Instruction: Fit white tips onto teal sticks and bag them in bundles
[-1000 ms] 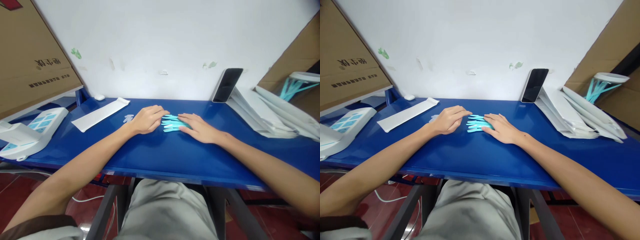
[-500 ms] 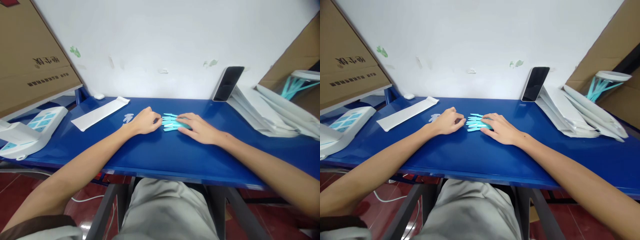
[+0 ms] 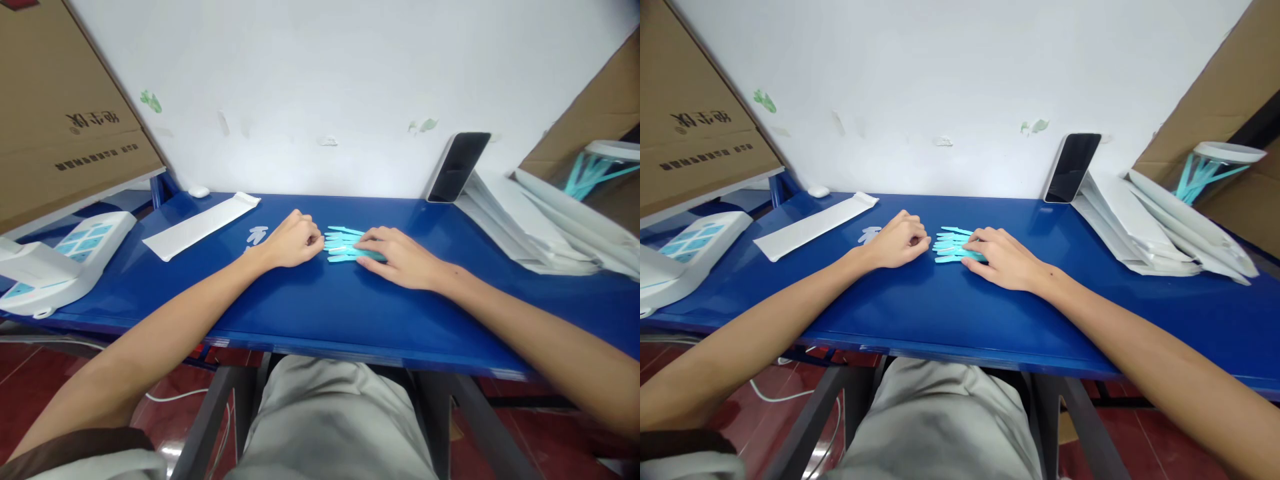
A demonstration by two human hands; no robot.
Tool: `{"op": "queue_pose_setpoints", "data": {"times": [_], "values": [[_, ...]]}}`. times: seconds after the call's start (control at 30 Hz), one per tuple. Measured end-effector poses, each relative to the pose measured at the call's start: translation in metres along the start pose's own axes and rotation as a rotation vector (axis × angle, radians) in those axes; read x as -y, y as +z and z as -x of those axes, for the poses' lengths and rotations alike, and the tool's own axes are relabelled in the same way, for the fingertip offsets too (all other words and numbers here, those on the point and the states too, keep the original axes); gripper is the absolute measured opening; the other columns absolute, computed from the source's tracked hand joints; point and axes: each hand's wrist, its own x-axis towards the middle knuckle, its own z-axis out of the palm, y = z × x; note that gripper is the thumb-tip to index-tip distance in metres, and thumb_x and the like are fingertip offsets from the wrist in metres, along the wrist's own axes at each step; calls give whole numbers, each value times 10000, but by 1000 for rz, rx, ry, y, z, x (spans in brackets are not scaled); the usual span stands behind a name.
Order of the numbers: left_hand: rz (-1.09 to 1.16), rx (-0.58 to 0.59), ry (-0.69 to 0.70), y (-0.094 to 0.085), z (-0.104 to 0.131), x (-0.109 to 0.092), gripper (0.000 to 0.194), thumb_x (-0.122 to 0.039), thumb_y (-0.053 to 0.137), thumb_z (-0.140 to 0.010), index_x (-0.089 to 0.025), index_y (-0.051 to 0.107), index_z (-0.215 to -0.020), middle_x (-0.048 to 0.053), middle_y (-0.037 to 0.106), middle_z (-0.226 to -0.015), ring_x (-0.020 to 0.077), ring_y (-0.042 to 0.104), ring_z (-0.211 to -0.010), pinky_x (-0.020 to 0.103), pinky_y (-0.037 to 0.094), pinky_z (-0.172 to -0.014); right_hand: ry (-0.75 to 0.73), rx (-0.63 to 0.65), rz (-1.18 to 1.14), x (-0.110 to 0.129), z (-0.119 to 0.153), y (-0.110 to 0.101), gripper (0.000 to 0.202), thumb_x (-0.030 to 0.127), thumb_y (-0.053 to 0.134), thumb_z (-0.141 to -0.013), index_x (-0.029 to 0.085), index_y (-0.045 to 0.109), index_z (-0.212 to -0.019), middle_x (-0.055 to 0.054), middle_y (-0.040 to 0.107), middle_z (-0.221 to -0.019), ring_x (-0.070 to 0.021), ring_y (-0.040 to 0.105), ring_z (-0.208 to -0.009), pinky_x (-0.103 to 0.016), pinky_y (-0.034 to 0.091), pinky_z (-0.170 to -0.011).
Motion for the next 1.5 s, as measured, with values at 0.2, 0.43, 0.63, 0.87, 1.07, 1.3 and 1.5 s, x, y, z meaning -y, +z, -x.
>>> {"op": "queue_pose_setpoints", "data": {"times": [0.2, 0.43, 0.63, 0.87, 1.07, 1.3, 1.5], "values": [[103, 14, 2, -1, 1, -3, 375, -299, 399, -1023, -200, 527, -685, -15, 507, -558, 143, 403, -486, 326, 304, -564, -11, 12, 53, 3, 0, 0, 450, 467, 427, -1042, 187, 741, -1200, -150, 675, -1236, -311, 620, -1087, -470, 460, -926], [1, 19, 101, 1, 2, -1, 312, -317, 432, -1026, -174, 707, -1061, 71, 663, -932, 196, 621, -785, 304, 438, -721, -1, 25, 70, 3, 0, -1, 577, 546, 318, -1067, 182, 714, -1274, -165, 655, -1268, -319, 595, -1109, -481, 438, -931], [-18, 68, 146, 0, 4, -5, 369, -345, 441, -1027, -176, 721, -1197, 91, 643, -1010, 211, 632, -873, 311, 472, -785, -29, -1, 128, 2, 1, -1, 546, 521, 328, -1069, 183, 698, -1285, -164, 650, -1289, -317, 586, -1129, -459, 423, -918], [-97, 153, 163, 3, 5, -8, 447, -430, 473, -1029, -216, 631, -1389, 110, 599, -1114, 240, 606, -959, 317, 472, -816, 46, -94, 209, 9, -1, -3, 386, 363, 427, -1005, 164, 754, -1053, -123, 737, -875, -264, 626, -819, -443, 356, -847], [-70, 172, 180, 3, 4, -9, 446, -447, 446, -1043, -222, 646, -1373, 113, 591, -1107, 248, 596, -980, 325, 472, -834, 134, -15, 153, 7, 0, 1, 424, 439, 463, -980, 169, 774, -1081, -48, 645, -585, -226, 537, -618, -412, 395, -818], [-48, 178, 172, 1, 4, -11, 437, -462, 485, -1015, -203, 708, -1288, 122, 610, -1117, 258, 610, -990, 337, 477, -845, 136, 26, 36, 11, 0, -3, 405, 399, 484, -963, 173, 792, -1097, -19, 619, -542, -214, 555, -577, -366, 445, -758], [-23, 118, 164, -1, 3, -8, 408, -442, 476, -1015, -191, 734, -1208, 113, 638, -1086, 242, 622, -981, 332, 476, -846, 37, 21, 3, 11, 3, -3, 405, 351, 477, -974, 174, 772, -1187, -79, 750, -891, -210, 664, -714, -331, 465, -702]]}}
